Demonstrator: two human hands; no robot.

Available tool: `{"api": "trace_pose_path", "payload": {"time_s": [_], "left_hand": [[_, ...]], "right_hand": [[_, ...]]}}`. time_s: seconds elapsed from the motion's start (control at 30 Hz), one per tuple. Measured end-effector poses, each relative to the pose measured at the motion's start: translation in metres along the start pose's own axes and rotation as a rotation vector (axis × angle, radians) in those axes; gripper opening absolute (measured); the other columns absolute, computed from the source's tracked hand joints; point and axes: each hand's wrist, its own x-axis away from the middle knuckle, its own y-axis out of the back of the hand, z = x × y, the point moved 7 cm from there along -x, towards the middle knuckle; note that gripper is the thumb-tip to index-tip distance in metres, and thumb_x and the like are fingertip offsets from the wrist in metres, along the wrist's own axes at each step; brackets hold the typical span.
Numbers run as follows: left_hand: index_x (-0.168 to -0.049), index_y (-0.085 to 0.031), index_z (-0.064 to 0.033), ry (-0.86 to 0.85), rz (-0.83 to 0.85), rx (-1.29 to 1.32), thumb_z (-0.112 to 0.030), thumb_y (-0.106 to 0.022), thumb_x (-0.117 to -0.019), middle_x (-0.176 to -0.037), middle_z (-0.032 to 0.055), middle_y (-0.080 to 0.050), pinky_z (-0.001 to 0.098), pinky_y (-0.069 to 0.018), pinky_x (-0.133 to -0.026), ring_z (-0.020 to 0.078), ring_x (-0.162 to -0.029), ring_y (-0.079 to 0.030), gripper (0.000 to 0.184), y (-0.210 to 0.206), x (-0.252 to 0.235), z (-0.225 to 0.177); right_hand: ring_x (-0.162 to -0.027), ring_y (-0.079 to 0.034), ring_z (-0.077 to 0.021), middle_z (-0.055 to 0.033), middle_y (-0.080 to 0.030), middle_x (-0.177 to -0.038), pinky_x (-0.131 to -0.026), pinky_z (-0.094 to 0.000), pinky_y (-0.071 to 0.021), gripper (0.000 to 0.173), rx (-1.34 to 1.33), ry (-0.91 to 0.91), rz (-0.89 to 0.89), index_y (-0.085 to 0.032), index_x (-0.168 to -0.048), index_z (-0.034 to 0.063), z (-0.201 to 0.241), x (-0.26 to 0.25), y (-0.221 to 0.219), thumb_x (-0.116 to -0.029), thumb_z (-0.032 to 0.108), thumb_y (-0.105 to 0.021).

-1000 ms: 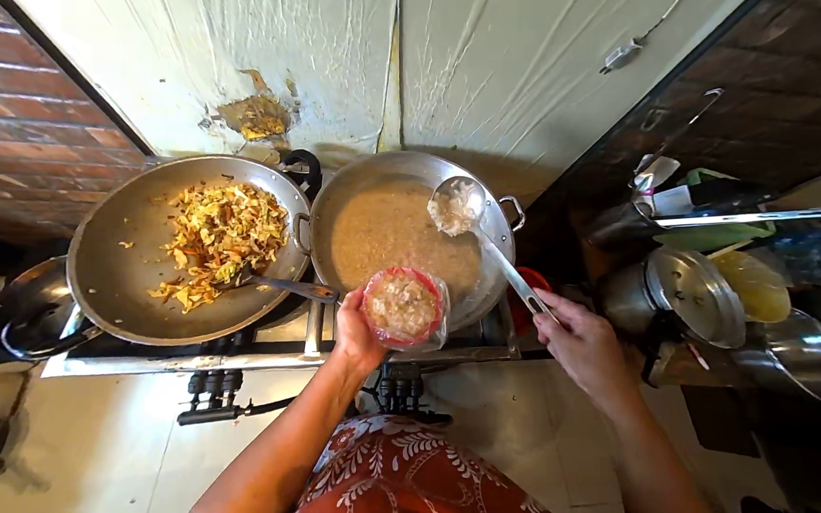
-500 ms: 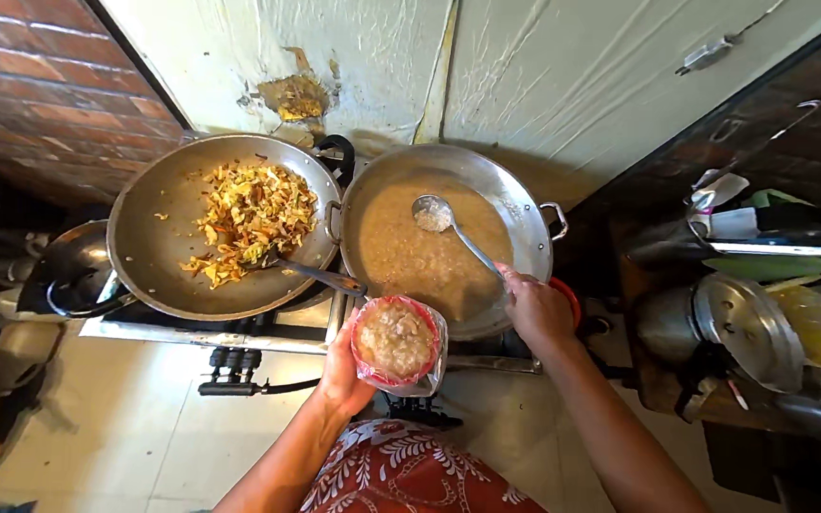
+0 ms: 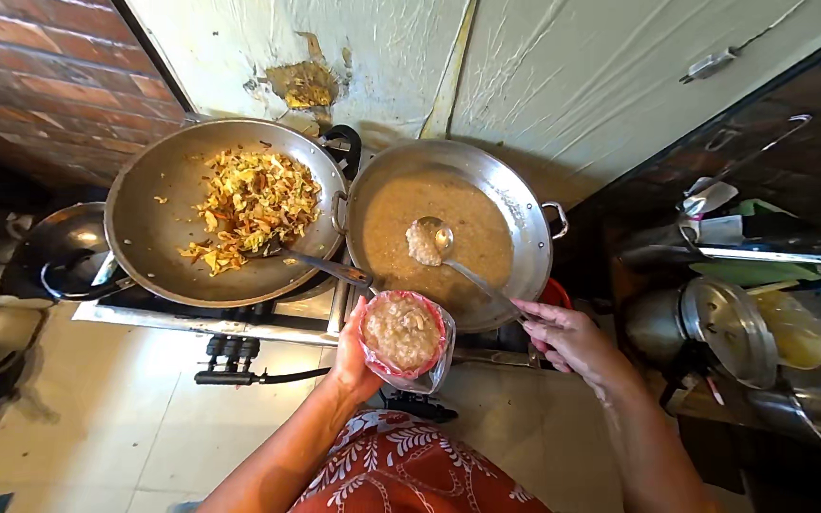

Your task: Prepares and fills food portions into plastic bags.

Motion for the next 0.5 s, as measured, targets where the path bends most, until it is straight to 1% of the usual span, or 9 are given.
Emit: {"api": "trace_pose_path", "payload": {"time_s": [0.13,0.27,0.33,0.4,0.5], "left_hand": [[-0.133,-0.055,-0.0075,0.026,0.040,0.007,-0.052,-0.017,-0.1092,-0.117,0.0188,-0.068,0.0534,-0.0569,-0.091,0.0323,-0.107,-0.068,0.063,-0.006,-0.007,0.008],[-0.129,-0.057,-0.0081,0.058,0.051,0.018,-0.051,-0.016,-0.1092,-0.112,0.0181,-0.069,0.0522,-0.0577,-0.088,0.0313,-0.103,-0.069,0.062,-0.018,-0.015,0.018],[-0.132,-0.055,-0.0078,0.069,0.048,0.002,-0.050,-0.015,-0.1094,-0.115,0.0191,-0.068,0.0536,-0.0569,-0.089,0.0324,-0.105,-0.068,0.063,-0.021,-0.021,0.023],[-0.133,-0.054,-0.0081,0.078,0.041,-0.019,-0.050,-0.016,-0.1094,-0.117,0.0197,-0.068,0.0544,-0.0564,-0.089,0.0331,-0.107,-0.068,0.062,-0.025,-0.029,0.028],[-0.132,-0.054,-0.0086,0.067,0.039,-0.049,-0.048,-0.015,-0.1094,-0.114,0.0189,-0.068,0.0531,-0.0569,-0.086,0.0321,-0.103,-0.068,0.060,-0.037,-0.041,0.030]], "right_hand": [[-0.046,-0.043,-0.0080,-0.0022,-0.058,-0.074,-0.040,-0.0216,-0.0344,0.043,-0.029,0.000,-0.056,-0.057,-0.147,0.0156,-0.007,0.018,0.010,-0.1053,0.010,-0.053],[-0.047,-0.044,-0.0083,-0.0026,-0.059,-0.075,-0.041,-0.0221,-0.0356,0.042,-0.009,-0.038,-0.075,-0.057,-0.147,0.0156,-0.020,0.022,0.013,-0.1059,0.010,-0.052],[-0.047,-0.044,-0.0084,-0.0026,-0.058,-0.075,-0.041,-0.0221,-0.0353,0.042,-0.019,-0.027,-0.104,-0.058,-0.147,0.0154,-0.024,0.030,0.018,-0.1057,0.008,-0.052],[-0.047,-0.045,-0.0080,-0.0025,-0.060,-0.075,-0.040,-0.0215,-0.0354,0.042,-0.039,0.026,-0.155,-0.059,-0.146,0.0148,-0.021,0.046,0.025,-0.1048,0.007,-0.053],[-0.048,-0.047,-0.0061,-0.0001,-0.061,-0.075,-0.040,-0.0195,-0.0358,0.043,-0.069,0.168,-0.243,-0.061,-0.143,0.0133,-0.011,0.078,0.037,-0.1013,0.009,-0.054]]}}
